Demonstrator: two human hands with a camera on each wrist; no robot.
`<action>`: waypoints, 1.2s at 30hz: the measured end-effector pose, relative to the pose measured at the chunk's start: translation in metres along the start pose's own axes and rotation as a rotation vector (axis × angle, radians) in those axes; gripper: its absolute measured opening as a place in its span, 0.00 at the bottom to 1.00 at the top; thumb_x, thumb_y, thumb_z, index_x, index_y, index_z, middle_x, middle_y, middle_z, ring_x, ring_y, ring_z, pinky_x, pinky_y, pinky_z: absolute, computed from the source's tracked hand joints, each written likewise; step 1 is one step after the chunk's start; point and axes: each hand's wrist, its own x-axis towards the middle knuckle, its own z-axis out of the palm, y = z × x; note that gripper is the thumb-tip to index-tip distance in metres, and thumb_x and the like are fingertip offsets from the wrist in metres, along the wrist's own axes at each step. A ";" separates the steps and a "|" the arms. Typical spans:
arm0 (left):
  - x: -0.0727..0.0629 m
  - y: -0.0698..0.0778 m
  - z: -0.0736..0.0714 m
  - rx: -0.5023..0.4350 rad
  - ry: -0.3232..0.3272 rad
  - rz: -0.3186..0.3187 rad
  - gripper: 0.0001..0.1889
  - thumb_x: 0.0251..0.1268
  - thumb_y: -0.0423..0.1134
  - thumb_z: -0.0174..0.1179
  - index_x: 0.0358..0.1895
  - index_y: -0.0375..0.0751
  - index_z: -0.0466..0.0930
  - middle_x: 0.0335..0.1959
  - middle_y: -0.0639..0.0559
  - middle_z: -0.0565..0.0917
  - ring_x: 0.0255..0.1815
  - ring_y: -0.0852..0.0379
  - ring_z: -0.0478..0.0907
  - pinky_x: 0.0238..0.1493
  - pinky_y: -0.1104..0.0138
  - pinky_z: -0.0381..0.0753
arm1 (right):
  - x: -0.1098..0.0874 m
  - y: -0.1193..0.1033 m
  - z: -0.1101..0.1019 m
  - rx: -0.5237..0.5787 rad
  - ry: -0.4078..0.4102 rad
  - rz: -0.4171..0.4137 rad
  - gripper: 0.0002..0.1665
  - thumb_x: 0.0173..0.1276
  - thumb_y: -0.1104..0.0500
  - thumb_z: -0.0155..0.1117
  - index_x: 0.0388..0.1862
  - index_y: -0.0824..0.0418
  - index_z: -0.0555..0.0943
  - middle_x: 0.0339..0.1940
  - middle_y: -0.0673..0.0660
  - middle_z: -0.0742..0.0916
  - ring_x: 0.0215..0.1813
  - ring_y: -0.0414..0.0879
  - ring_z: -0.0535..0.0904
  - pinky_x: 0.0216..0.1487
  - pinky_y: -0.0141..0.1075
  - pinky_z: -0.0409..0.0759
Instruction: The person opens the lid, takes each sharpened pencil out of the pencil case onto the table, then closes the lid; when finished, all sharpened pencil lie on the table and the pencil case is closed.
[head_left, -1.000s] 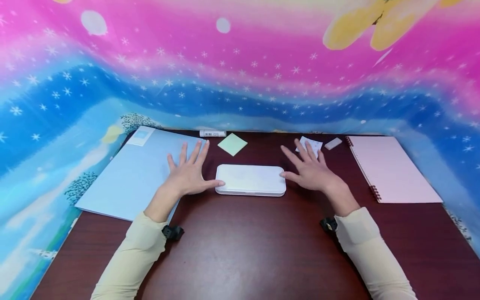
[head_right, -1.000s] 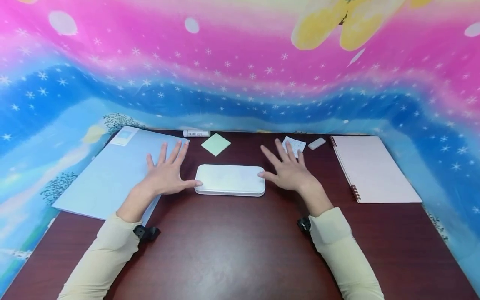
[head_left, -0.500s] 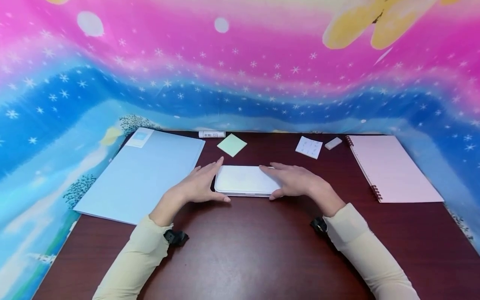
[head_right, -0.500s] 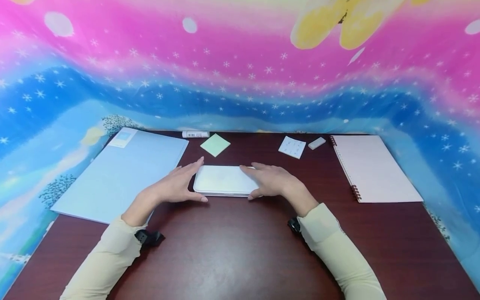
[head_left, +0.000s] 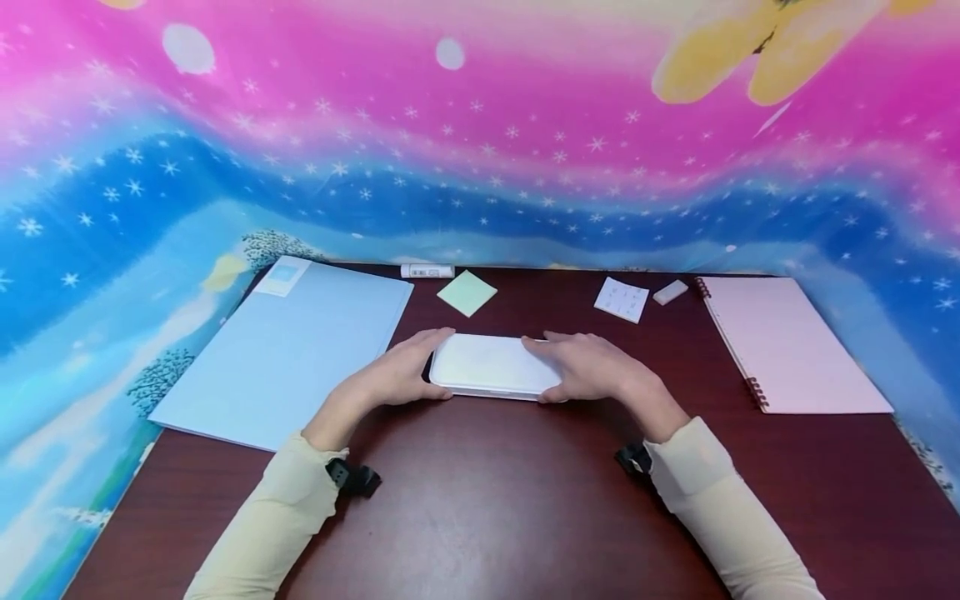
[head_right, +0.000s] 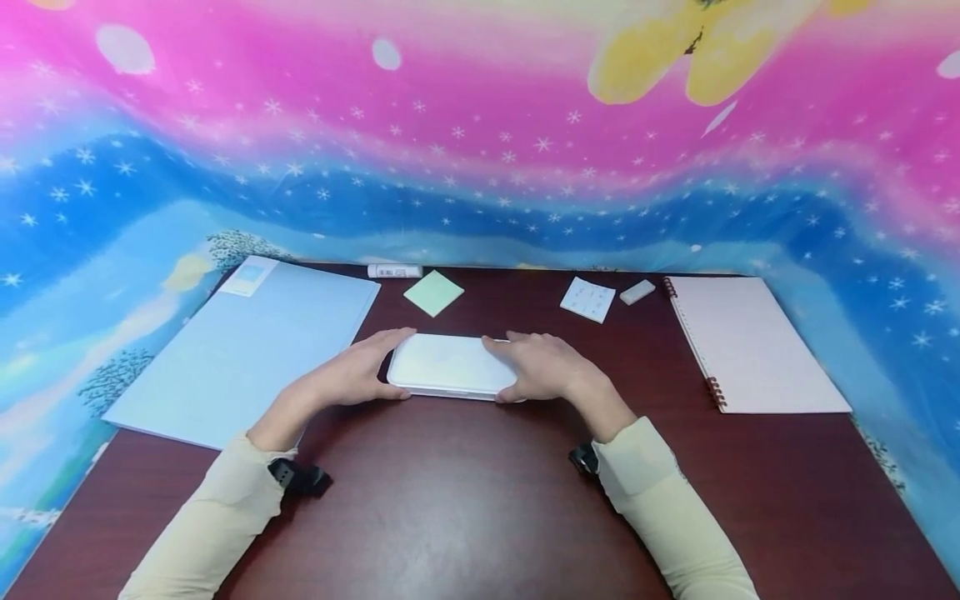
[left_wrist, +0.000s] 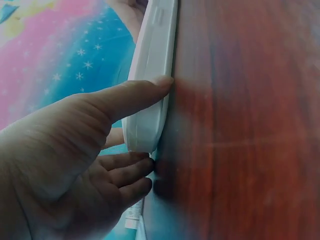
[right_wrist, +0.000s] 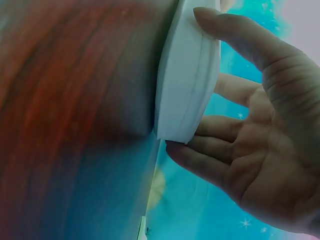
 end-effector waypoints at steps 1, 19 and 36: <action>0.000 -0.001 0.001 -0.002 0.006 0.009 0.51 0.59 0.48 0.73 0.81 0.37 0.53 0.79 0.38 0.62 0.80 0.42 0.60 0.77 0.48 0.65 | 0.000 0.000 0.000 0.000 0.000 -0.006 0.55 0.60 0.37 0.74 0.82 0.45 0.59 0.79 0.63 0.69 0.75 0.60 0.71 0.72 0.57 0.71; -0.002 -0.013 -0.001 -0.052 0.066 0.047 0.53 0.54 0.49 0.77 0.82 0.50 0.55 0.78 0.46 0.67 0.76 0.46 0.68 0.73 0.47 0.69 | 0.009 0.025 -0.024 0.217 -0.072 -0.106 0.39 0.67 0.38 0.66 0.76 0.39 0.69 0.45 0.51 0.90 0.39 0.40 0.80 0.47 0.42 0.81; 0.005 -0.007 0.005 -0.080 0.063 -0.026 0.70 0.53 0.52 0.78 0.83 0.47 0.25 0.77 0.43 0.69 0.77 0.46 0.66 0.74 0.48 0.67 | 0.040 0.051 -0.044 0.310 0.225 0.032 0.27 0.83 0.47 0.49 0.74 0.53 0.74 0.71 0.60 0.79 0.68 0.58 0.78 0.67 0.55 0.77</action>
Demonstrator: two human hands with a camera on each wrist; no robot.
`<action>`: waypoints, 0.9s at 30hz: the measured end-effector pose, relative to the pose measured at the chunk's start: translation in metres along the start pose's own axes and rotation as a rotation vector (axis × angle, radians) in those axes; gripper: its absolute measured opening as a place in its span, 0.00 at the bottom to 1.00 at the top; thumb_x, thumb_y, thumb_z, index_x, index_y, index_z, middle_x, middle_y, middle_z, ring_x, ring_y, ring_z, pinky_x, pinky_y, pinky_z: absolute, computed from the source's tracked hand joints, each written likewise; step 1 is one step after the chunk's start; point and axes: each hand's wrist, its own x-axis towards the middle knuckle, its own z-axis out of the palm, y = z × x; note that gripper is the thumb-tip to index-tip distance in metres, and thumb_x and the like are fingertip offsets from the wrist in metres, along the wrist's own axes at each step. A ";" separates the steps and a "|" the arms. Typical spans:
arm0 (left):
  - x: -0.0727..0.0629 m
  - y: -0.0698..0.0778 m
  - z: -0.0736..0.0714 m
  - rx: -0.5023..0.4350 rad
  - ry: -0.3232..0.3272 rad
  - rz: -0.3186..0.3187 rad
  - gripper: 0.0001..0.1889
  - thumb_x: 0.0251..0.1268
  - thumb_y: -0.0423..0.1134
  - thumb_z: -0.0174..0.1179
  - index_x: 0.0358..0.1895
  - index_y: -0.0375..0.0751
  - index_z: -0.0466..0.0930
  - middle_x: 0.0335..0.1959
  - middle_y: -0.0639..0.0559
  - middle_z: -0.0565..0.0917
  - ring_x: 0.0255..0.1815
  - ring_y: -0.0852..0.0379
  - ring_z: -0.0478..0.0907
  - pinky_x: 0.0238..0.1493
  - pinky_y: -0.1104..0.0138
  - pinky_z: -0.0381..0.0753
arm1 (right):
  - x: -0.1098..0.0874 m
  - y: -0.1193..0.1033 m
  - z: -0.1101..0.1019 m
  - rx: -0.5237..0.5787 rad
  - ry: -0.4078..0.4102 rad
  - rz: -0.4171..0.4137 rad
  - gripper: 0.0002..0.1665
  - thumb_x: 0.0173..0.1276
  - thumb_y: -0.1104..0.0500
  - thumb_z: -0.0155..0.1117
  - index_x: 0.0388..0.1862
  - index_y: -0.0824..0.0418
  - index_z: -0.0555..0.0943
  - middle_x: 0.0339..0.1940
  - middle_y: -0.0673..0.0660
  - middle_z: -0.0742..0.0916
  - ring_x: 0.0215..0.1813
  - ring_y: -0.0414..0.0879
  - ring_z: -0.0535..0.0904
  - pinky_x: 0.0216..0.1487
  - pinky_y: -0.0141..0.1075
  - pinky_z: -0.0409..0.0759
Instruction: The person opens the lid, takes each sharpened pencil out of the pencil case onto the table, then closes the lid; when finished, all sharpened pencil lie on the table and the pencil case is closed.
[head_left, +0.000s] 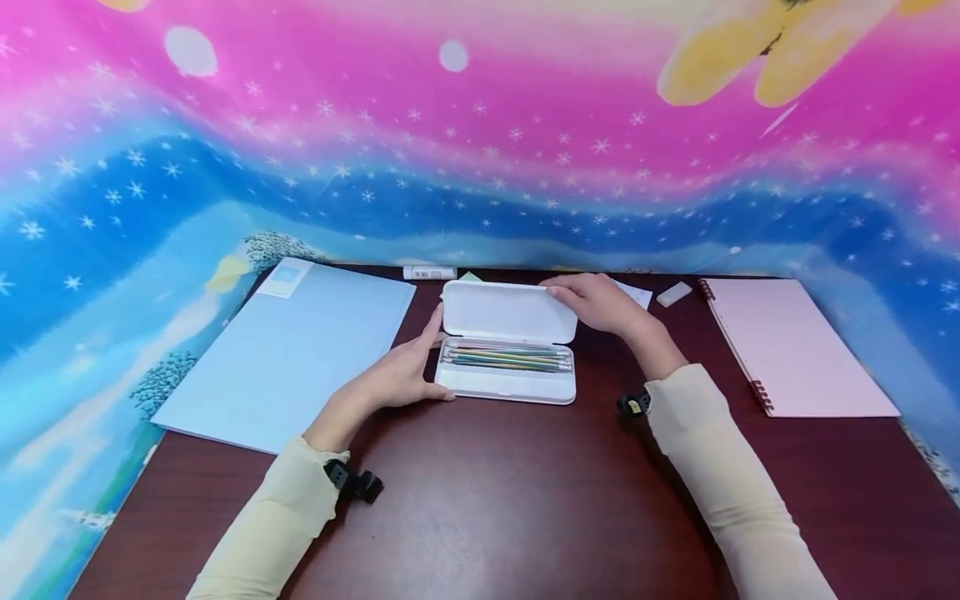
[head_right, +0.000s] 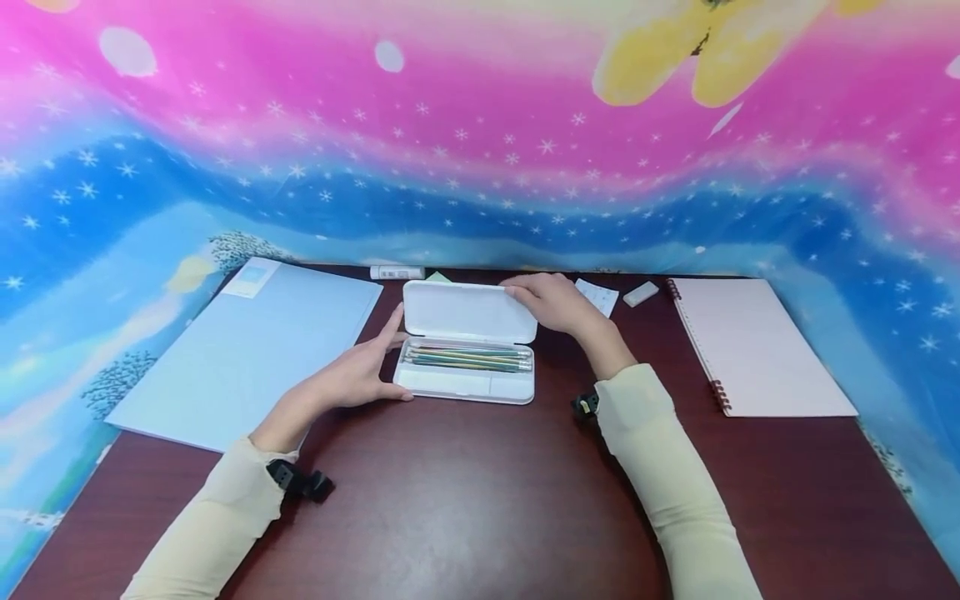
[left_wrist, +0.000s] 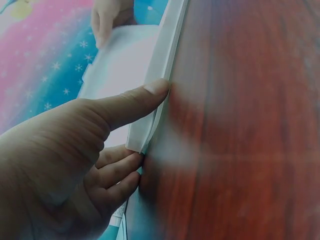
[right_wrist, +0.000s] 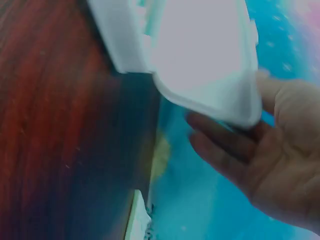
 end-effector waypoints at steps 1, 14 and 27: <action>0.000 0.000 0.000 0.008 -0.008 0.000 0.69 0.53 0.52 0.77 0.83 0.47 0.27 0.78 0.43 0.67 0.78 0.46 0.65 0.75 0.48 0.67 | 0.002 0.000 0.003 -0.041 0.030 -0.007 0.26 0.82 0.50 0.51 0.75 0.52 0.72 0.72 0.60 0.78 0.65 0.59 0.79 0.68 0.56 0.75; -0.001 0.006 -0.003 0.112 -0.068 0.007 0.52 0.61 0.54 0.72 0.81 0.38 0.52 0.80 0.39 0.60 0.79 0.43 0.61 0.76 0.49 0.66 | 0.017 -0.009 0.031 -0.333 -0.098 -0.067 0.37 0.76 0.66 0.56 0.82 0.54 0.61 0.84 0.64 0.58 0.85 0.61 0.48 0.82 0.58 0.52; -0.003 0.004 -0.002 0.098 -0.079 -0.010 0.51 0.61 0.52 0.72 0.81 0.38 0.53 0.80 0.39 0.60 0.79 0.43 0.62 0.75 0.50 0.67 | 0.019 -0.003 0.032 -0.175 -0.241 -0.050 0.35 0.78 0.53 0.59 0.81 0.54 0.63 0.85 0.62 0.54 0.86 0.59 0.45 0.82 0.57 0.54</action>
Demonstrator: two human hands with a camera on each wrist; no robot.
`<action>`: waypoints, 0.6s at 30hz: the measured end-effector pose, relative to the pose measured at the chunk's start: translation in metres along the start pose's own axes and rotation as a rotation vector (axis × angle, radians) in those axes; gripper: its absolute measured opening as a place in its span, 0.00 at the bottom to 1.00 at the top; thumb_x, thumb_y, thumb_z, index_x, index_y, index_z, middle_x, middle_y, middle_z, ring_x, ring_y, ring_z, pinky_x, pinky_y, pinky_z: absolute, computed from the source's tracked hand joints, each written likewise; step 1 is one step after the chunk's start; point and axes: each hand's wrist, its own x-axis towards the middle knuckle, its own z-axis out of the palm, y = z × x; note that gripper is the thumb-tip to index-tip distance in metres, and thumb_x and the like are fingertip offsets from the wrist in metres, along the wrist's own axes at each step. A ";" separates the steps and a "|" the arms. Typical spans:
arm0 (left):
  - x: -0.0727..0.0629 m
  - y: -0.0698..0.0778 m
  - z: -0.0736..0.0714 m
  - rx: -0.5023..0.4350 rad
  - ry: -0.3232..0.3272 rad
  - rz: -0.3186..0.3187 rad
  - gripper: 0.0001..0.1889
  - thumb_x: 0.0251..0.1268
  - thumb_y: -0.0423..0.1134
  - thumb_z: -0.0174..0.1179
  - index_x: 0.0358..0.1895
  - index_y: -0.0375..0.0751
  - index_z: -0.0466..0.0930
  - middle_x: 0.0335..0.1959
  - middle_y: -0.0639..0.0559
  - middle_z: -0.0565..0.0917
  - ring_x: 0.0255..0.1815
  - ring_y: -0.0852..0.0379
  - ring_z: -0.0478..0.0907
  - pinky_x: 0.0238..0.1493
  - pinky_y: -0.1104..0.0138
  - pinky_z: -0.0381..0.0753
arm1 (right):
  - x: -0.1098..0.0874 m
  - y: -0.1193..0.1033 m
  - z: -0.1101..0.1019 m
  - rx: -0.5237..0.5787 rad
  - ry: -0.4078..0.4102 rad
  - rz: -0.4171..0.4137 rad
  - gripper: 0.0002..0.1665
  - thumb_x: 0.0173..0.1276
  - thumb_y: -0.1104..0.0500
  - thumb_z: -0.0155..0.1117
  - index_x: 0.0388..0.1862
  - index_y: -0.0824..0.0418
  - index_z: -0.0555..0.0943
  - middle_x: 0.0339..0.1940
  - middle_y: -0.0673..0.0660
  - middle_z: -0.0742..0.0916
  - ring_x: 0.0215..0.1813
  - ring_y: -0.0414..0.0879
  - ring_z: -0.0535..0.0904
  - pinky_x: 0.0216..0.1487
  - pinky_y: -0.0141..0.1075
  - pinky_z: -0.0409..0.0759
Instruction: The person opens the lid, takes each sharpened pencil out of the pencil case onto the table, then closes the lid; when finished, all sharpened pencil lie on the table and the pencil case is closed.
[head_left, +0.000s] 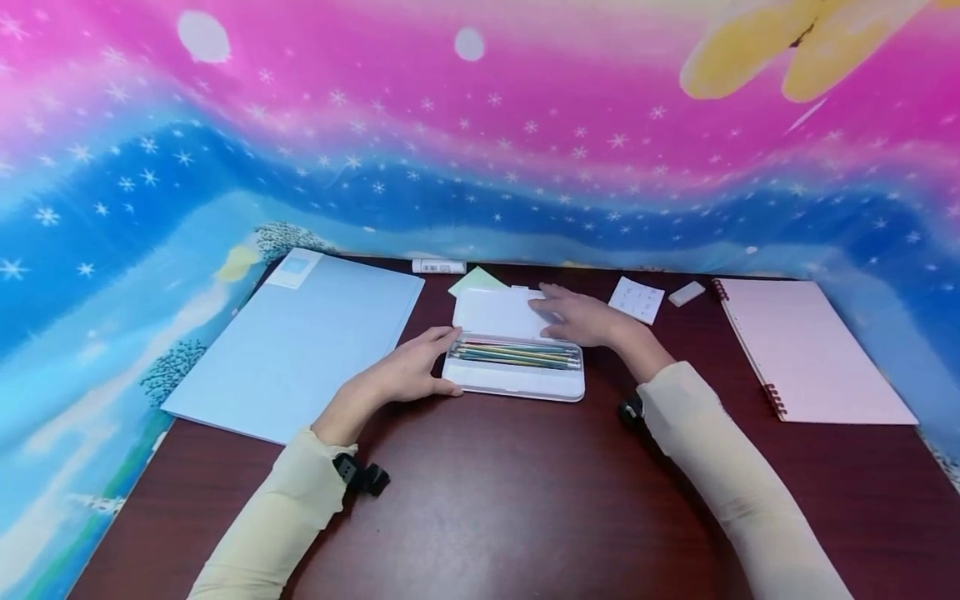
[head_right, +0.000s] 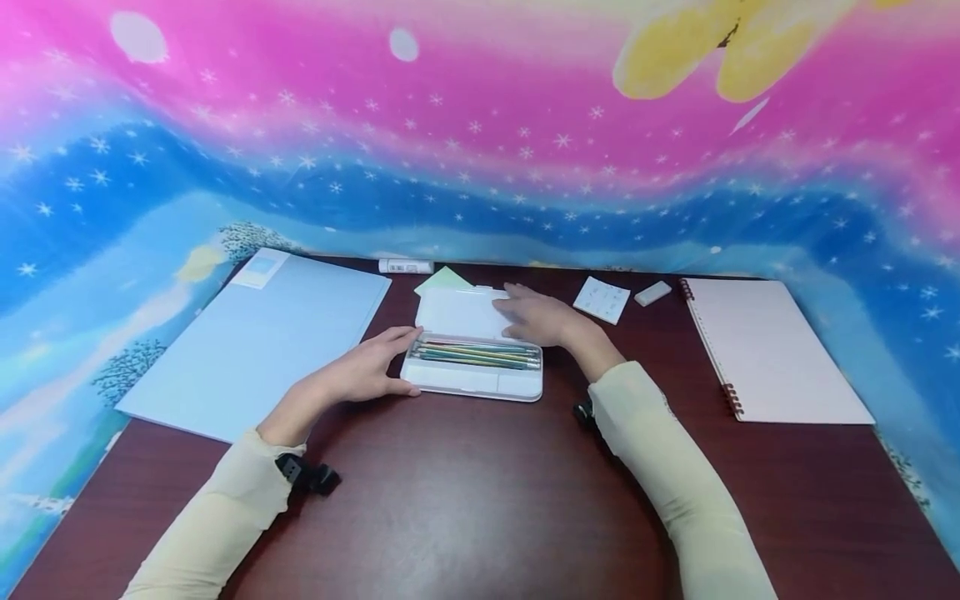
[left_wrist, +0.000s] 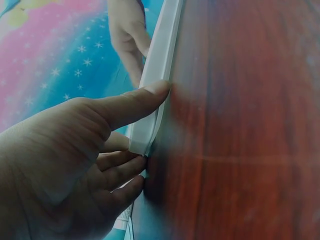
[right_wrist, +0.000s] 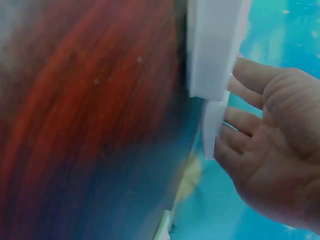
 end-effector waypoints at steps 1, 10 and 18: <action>0.000 0.000 0.000 -0.003 -0.005 -0.003 0.51 0.61 0.53 0.72 0.81 0.38 0.53 0.80 0.40 0.60 0.79 0.43 0.62 0.75 0.50 0.67 | -0.003 -0.001 -0.001 -0.005 0.025 -0.011 0.35 0.78 0.52 0.59 0.80 0.54 0.64 0.85 0.62 0.54 0.86 0.59 0.45 0.81 0.57 0.54; 0.001 0.001 0.000 0.009 0.001 -0.020 0.52 0.60 0.54 0.72 0.81 0.40 0.53 0.80 0.41 0.60 0.79 0.43 0.62 0.75 0.49 0.67 | -0.033 -0.019 -0.001 0.022 0.226 -0.081 0.26 0.73 0.52 0.66 0.69 0.51 0.79 0.71 0.57 0.79 0.71 0.53 0.75 0.68 0.53 0.76; 0.005 0.003 0.000 0.046 0.017 -0.045 0.53 0.56 0.59 0.73 0.80 0.39 0.58 0.79 0.42 0.64 0.78 0.44 0.64 0.75 0.49 0.68 | -0.037 -0.029 0.014 -0.036 0.127 -0.045 0.13 0.69 0.59 0.69 0.51 0.52 0.90 0.49 0.51 0.91 0.45 0.43 0.84 0.52 0.45 0.83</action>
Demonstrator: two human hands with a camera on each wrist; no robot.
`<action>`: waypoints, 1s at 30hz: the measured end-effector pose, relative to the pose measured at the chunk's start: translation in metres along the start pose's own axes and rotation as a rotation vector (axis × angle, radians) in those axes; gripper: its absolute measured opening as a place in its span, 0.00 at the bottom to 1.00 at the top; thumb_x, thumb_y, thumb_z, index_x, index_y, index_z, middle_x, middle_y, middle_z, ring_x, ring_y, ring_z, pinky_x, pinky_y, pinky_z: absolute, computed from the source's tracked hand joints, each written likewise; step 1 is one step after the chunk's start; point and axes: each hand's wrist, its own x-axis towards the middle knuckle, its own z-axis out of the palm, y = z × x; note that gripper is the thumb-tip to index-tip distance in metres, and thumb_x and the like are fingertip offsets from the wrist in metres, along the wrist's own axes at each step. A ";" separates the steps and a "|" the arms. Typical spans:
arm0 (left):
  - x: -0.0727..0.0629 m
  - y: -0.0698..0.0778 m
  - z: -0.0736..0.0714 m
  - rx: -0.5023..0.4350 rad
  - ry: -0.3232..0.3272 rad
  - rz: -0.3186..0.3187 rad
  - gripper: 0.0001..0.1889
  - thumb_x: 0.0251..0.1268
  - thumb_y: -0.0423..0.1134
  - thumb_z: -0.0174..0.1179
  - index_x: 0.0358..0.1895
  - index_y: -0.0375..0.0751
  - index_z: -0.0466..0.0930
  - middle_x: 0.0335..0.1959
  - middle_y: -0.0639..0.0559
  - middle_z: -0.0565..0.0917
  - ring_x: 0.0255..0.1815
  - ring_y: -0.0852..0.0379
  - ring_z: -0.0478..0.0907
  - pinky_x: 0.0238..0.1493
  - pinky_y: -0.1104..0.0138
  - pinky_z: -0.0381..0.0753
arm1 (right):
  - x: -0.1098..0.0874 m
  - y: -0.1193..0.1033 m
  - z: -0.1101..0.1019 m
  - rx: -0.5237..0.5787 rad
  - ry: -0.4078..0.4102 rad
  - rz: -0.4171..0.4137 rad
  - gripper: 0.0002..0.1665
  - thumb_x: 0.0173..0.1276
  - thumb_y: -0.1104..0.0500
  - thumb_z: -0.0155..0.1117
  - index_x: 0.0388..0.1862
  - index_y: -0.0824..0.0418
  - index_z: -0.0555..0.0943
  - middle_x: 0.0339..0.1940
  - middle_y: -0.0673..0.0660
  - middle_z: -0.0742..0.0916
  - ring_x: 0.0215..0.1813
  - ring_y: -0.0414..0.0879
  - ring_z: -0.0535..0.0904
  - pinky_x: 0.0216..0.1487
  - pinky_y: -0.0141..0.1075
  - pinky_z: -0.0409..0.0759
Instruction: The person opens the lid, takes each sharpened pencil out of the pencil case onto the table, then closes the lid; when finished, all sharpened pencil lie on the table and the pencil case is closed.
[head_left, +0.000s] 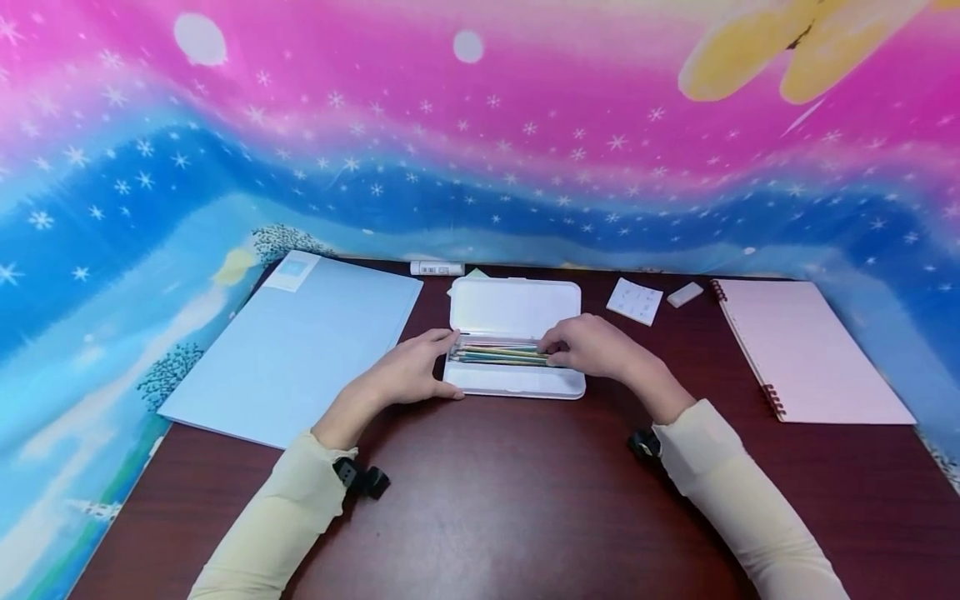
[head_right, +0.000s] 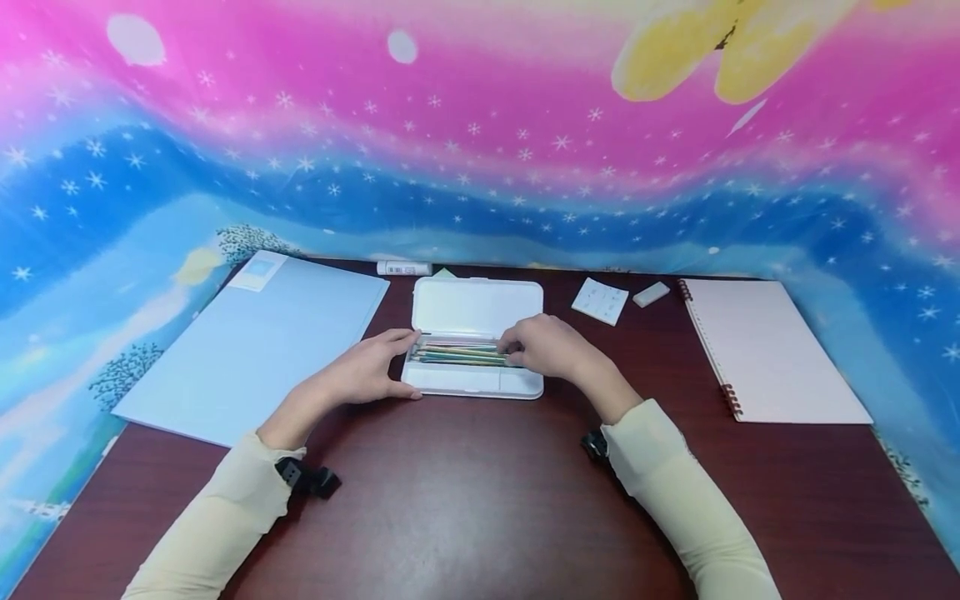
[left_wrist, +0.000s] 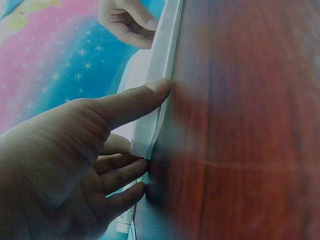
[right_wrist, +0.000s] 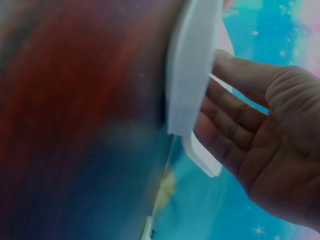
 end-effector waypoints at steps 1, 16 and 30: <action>0.000 0.001 0.000 0.001 0.000 -0.002 0.53 0.56 0.59 0.73 0.80 0.39 0.58 0.79 0.41 0.64 0.78 0.44 0.64 0.75 0.49 0.68 | 0.000 0.000 0.002 -0.004 -0.006 0.002 0.12 0.69 0.59 0.70 0.50 0.51 0.90 0.48 0.50 0.91 0.44 0.43 0.83 0.52 0.44 0.83; -0.004 0.003 -0.003 0.011 -0.019 -0.012 0.52 0.57 0.57 0.73 0.80 0.39 0.57 0.80 0.41 0.63 0.79 0.44 0.63 0.75 0.49 0.67 | 0.005 -0.007 0.010 -0.057 -0.015 -0.004 0.05 0.69 0.61 0.69 0.40 0.51 0.88 0.30 0.45 0.85 0.34 0.42 0.75 0.40 0.37 0.75; -0.004 0.002 -0.003 0.010 -0.024 -0.012 0.52 0.57 0.57 0.73 0.80 0.40 0.56 0.80 0.41 0.62 0.79 0.43 0.62 0.76 0.49 0.67 | -0.012 0.008 -0.013 0.074 0.153 -0.068 0.09 0.67 0.62 0.71 0.44 0.52 0.92 0.42 0.49 0.91 0.40 0.42 0.83 0.45 0.42 0.82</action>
